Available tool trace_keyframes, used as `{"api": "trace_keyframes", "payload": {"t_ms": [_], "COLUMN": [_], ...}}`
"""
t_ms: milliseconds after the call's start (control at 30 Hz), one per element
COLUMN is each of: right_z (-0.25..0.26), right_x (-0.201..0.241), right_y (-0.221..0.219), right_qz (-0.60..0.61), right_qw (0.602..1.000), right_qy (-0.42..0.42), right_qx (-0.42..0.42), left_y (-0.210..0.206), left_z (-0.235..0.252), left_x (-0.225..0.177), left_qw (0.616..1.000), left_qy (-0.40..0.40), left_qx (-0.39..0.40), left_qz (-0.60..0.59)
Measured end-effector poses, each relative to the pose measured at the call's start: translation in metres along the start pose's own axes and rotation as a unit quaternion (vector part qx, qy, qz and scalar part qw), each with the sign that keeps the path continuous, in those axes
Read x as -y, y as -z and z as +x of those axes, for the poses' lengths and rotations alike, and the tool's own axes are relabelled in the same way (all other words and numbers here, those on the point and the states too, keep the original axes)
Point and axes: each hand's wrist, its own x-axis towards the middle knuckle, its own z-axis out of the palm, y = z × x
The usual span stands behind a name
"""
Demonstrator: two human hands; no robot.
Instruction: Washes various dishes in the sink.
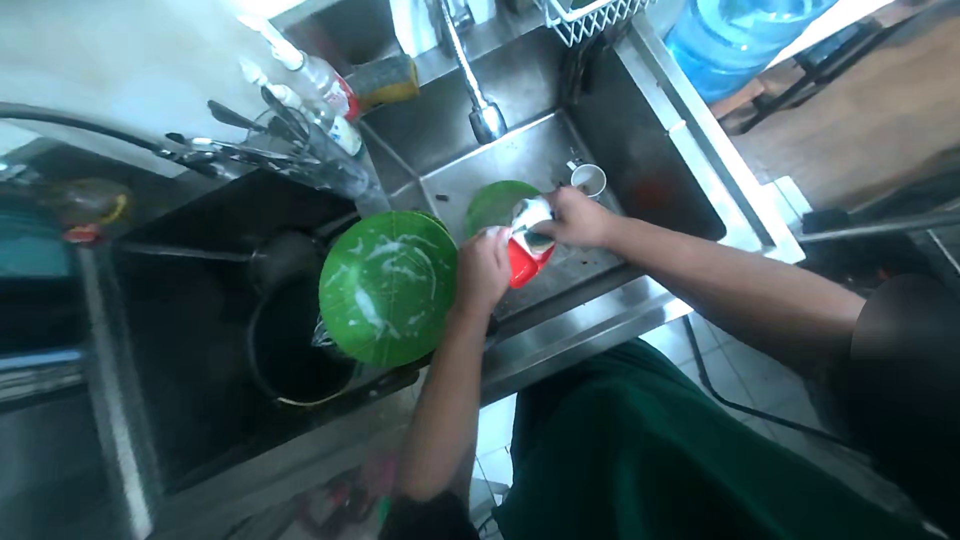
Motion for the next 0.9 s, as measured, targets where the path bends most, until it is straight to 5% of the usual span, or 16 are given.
{"api": "trace_keyframes", "payload": {"t_ms": [167, 333, 400, 500, 667, 767, 900], "right_z": [0.001, -0.005, -0.006, -0.009, -0.007, -0.007, -0.009], "right_x": [0.014, 0.027, 0.028, 0.014, 0.020, 0.036, 0.022], "right_y": [-0.013, -0.041, -0.035, -0.007, 0.016, 0.029, 0.027], "right_qz": [0.126, 0.333, 0.275, 0.062, -0.090, -0.115, -0.088], "right_qw": [0.976, 0.889, 0.918, 0.987, 0.994, 0.989, 0.995], "right_qy": [-0.171, -0.290, -0.263, -0.142, -0.029, -0.046, -0.033], "right_qx": [-0.039, -0.118, -0.113, -0.042, 0.050, 0.080, 0.015], "left_y": [-0.024, -0.052, -0.049, -0.018, 0.016, 0.021, 0.013], "left_z": [-0.006, -0.012, -0.016, -0.014, 0.006, 0.008, 0.010], "left_x": [-0.006, -0.011, -0.011, -0.008, -0.010, -0.018, -0.036], "left_qw": [0.983, 0.954, 0.962, 0.984, 0.980, 0.974, 0.974], "left_qy": [0.104, 0.152, 0.171, 0.175, 0.064, 0.046, 0.156], "left_qx": [-0.152, -0.257, -0.211, -0.016, 0.172, 0.175, 0.118], "left_qz": [0.006, 0.004, -0.017, -0.037, 0.074, 0.137, 0.116]}}
